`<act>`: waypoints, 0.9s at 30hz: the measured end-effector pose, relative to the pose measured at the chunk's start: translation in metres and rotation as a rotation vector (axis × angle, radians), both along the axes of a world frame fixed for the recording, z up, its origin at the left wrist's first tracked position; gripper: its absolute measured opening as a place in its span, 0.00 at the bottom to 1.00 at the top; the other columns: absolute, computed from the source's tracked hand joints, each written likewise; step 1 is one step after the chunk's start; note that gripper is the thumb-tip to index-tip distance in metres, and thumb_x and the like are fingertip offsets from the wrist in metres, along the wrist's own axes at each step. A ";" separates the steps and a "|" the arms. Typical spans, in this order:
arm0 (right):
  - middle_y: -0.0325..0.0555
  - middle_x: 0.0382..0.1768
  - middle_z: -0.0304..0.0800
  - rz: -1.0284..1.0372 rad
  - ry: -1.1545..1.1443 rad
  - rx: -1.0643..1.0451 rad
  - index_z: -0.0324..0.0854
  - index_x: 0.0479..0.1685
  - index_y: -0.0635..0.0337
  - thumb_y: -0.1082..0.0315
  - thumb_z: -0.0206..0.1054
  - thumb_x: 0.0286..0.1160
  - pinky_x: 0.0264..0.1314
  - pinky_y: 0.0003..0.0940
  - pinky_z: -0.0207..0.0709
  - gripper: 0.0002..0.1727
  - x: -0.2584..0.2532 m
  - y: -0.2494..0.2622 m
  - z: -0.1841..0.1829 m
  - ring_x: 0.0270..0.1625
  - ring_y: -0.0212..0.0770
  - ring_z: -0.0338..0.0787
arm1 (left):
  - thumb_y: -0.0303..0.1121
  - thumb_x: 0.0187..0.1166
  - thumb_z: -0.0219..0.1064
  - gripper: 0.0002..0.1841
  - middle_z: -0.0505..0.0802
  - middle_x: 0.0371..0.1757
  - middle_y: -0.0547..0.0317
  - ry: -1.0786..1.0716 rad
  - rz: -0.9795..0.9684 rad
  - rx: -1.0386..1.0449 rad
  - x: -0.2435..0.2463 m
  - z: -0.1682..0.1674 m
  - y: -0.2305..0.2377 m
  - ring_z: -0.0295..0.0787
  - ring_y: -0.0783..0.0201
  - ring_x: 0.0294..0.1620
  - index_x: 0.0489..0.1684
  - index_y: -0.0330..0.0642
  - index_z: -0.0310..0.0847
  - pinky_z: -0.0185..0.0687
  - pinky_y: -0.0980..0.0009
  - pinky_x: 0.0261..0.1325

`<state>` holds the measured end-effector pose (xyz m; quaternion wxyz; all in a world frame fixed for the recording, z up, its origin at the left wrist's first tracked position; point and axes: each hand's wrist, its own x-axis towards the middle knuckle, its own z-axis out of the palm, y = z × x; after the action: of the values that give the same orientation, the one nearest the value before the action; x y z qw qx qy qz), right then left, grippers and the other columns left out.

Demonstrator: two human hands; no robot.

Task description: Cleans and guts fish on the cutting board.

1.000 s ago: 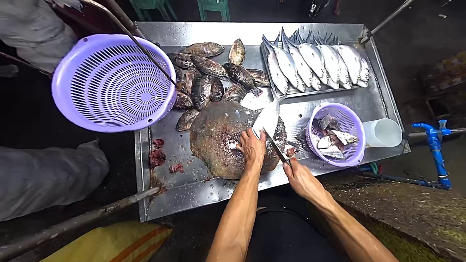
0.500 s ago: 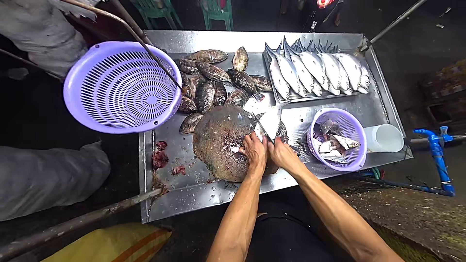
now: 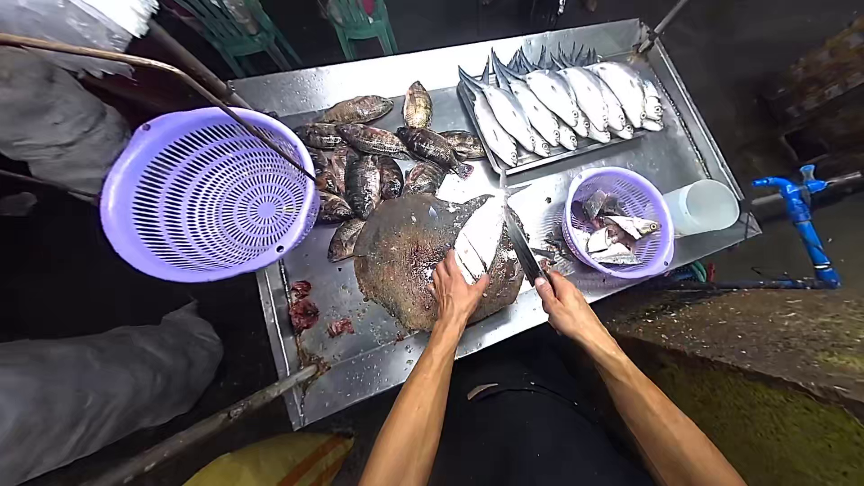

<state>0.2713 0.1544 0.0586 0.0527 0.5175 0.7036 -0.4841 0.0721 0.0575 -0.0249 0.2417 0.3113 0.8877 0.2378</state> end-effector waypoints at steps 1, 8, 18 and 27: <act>0.46 0.30 0.81 0.013 -0.038 0.003 0.76 0.62 0.57 0.44 0.45 0.92 0.34 0.47 0.82 0.27 -0.001 -0.010 0.003 0.27 0.44 0.84 | 0.61 0.65 0.73 0.50 0.78 0.76 0.32 -0.020 0.010 0.010 -0.004 0.002 0.001 0.72 0.32 0.78 0.87 0.38 0.63 0.65 0.31 0.76; 0.52 0.39 0.88 0.157 -0.208 0.075 0.75 0.63 0.57 0.44 0.42 0.93 0.51 0.56 0.83 0.28 -0.024 -0.036 0.015 0.46 0.53 0.92 | 0.62 0.82 0.59 0.38 0.78 0.76 0.33 0.026 0.019 -0.064 -0.015 0.001 0.055 0.73 0.33 0.77 0.81 0.39 0.71 0.70 0.32 0.72; 0.57 0.48 0.90 0.247 -0.317 0.086 0.75 0.69 0.59 0.45 0.38 0.95 0.57 0.58 0.83 0.30 -0.054 -0.014 0.019 0.56 0.56 0.92 | 0.61 0.78 0.66 0.35 0.80 0.73 0.35 0.048 0.047 -0.132 -0.013 0.000 0.066 0.76 0.34 0.75 0.76 0.43 0.76 0.75 0.35 0.68; 0.58 0.47 0.91 0.286 -0.405 0.091 0.75 0.67 0.59 0.45 0.38 0.95 0.55 0.59 0.83 0.30 -0.052 -0.015 0.027 0.55 0.58 0.93 | 0.63 0.76 0.66 0.36 0.80 0.75 0.37 0.043 0.084 -0.173 -0.012 0.002 0.071 0.75 0.35 0.75 0.77 0.47 0.76 0.73 0.35 0.70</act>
<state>0.2193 0.1398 0.0858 0.2371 0.5010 0.7659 -0.3259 0.0603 0.1281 -0.0233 0.2385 0.2570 0.9222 0.1634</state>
